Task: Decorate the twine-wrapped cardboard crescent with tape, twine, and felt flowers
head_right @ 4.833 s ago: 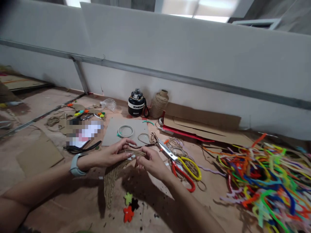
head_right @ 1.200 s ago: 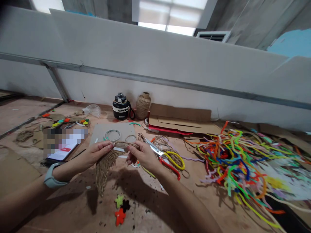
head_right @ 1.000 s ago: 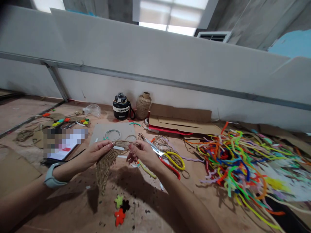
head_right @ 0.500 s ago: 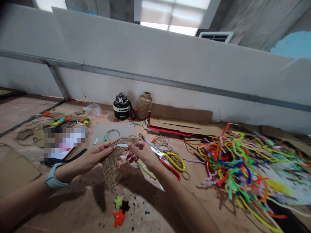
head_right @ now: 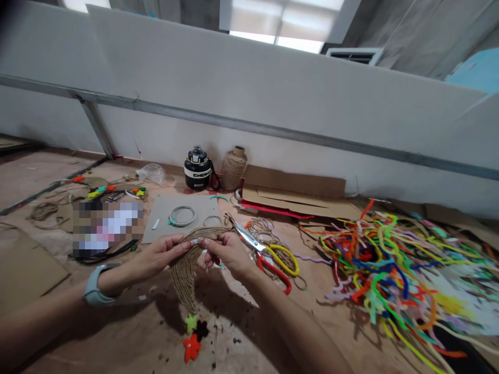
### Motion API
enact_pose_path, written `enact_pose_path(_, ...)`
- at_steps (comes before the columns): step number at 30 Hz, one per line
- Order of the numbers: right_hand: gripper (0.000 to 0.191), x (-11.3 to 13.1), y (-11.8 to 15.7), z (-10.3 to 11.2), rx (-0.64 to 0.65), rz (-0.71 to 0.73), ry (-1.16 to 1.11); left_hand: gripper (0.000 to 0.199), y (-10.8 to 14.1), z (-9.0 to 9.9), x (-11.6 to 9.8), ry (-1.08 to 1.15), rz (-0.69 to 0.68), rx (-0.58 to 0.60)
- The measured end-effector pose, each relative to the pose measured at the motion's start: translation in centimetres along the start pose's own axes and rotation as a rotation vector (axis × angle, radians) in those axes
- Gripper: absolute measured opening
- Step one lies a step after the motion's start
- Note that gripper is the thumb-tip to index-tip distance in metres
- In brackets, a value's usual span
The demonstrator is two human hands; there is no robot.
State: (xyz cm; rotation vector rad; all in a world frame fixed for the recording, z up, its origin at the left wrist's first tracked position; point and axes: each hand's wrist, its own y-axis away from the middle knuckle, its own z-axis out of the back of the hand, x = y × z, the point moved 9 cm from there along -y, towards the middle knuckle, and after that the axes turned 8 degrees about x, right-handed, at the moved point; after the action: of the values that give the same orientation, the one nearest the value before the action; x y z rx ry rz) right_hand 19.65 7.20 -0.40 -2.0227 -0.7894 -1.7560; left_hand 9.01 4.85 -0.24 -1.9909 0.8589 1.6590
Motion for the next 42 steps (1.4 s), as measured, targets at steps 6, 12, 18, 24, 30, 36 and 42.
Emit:
enact_pose_path(6, 0.035, -0.3, -0.1, -0.2, -0.004, -0.007, 0.016, 0.046, 0.1, 0.3, -0.3, -0.073, 0.002, -0.031)
enact_pose_path(12, 0.037, -0.2, -0.3, 0.3, 0.015, -0.004, 0.046, 0.042, 0.0, -0.3, -0.3, 0.022, 0.003, 0.039)
enact_pose_path(18, 0.037, -0.3, -0.2, 0.4, 0.022, 0.0, 0.021, 0.041, 0.1, -0.2, -0.3, -0.055, -0.029, 0.041)
enact_pose_path(24, 0.046, -1.0, -0.3, 0.7, -0.019, -0.074, -0.126, 0.048, -0.3, -0.8, -0.1, 0.08, -0.037, 0.08)
enact_pose_path(30, 0.059, -0.7, -0.3, 2.9, -0.176, -0.064, 0.021, 0.046, -0.6, 0.6, -0.3, -0.026, -0.133, -0.038)
enact_pose_path(36, 0.029, 3.1, 0.9, 0.9, -0.245, 0.214, 0.828, 0.041, 0.0, 2.0, 1.0, -0.31, -0.081, -0.205)
enact_pose_path(42, 0.019, 4.1, 2.0, -3.0, -0.21, 0.436, 1.279, 0.047, 0.7, 0.3, 0.3, -0.453, -0.159, -0.213)
